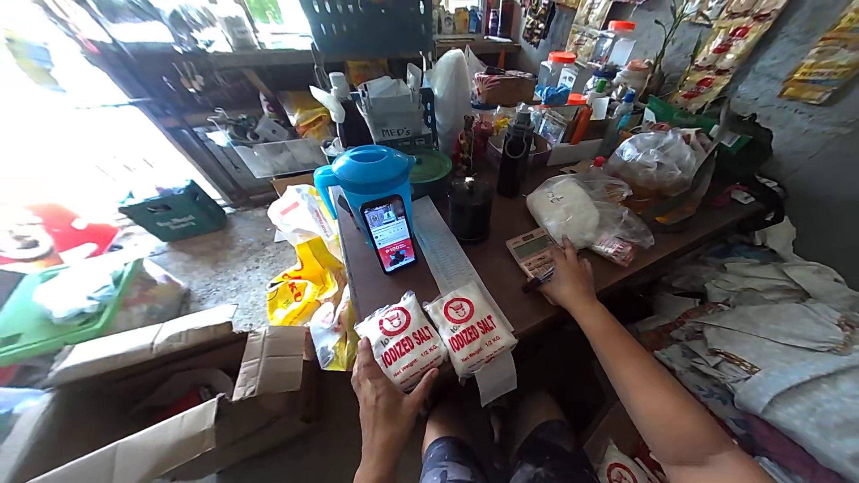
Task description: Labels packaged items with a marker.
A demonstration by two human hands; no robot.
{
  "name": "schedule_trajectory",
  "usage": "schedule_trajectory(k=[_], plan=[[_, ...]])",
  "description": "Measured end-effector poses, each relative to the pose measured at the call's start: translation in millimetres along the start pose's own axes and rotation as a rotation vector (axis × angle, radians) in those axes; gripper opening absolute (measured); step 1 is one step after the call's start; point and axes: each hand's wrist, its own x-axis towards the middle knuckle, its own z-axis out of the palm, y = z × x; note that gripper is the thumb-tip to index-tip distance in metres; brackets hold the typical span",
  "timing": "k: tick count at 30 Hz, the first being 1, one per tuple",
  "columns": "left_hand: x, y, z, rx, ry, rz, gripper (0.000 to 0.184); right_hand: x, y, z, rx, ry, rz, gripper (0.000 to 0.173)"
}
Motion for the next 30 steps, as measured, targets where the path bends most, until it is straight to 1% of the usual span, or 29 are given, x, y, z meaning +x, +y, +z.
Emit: schedule_trajectory(k=[1,2,4,5,6,8,10,12,14,17,20,22,25,27,28,30], plan=[[1,0,-1,-0.031,-0.011,-0.022,0.129,-13,-9,0,0.075,0.031,-0.086,0.084],[2,0,-2,-0.055,-0.013,-0.037,0.13,-28,-20,3,0.154,0.025,-0.18,0.077],[2,-2,-2,-0.066,-0.018,-0.034,0.13,-65,-48,14,0.302,-0.061,-0.343,0.074],[2,-2,-2,-0.06,-0.016,-0.025,0.131,-84,-63,21,0.328,-0.095,-0.404,0.078],[2,-3,-1,-0.051,-0.015,-0.017,0.131,-101,-76,28,0.297,-0.119,-0.44,0.086],[1,-3,-1,-0.033,-0.01,-0.002,0.132,-126,-97,38,0.116,-0.149,-0.441,0.104],[0,-3,0,-0.023,0.002,0.01,0.132,-138,-107,51,0.001,-0.094,-0.42,0.112],[0,-3,2,0.002,0.022,0.016,0.131,-139,-107,59,-0.017,-0.027,-0.4,0.114],[-1,-3,4,0.021,0.038,0.015,0.129,-138,-103,61,-0.008,0.004,-0.391,0.113],[-1,-1,3,0.031,0.039,0.012,0.127,-128,-97,53,0.189,-0.039,-0.369,0.109],[-2,-3,5,0.045,0.059,0.024,0.127,-111,-87,45,0.485,-0.034,-0.362,0.094],[-2,-2,6,0.075,0.071,0.029,0.126,-100,-84,37,0.624,-0.04,-0.338,0.087],[-1,0,8,0.107,0.087,0.027,0.125,-83,-84,23,0.715,-0.072,-0.263,0.08],[-1,0,9,0.112,0.098,0.028,0.125,-73,-87,15,0.744,-0.109,-0.216,0.079],[-2,-1,9,0.115,0.103,0.03,0.125,-68,-88,13,0.762,-0.114,-0.207,0.08],[-2,0,9,0.123,0.114,0.03,0.125,-59,-90,10,0.789,-0.069,-0.233,0.08]])
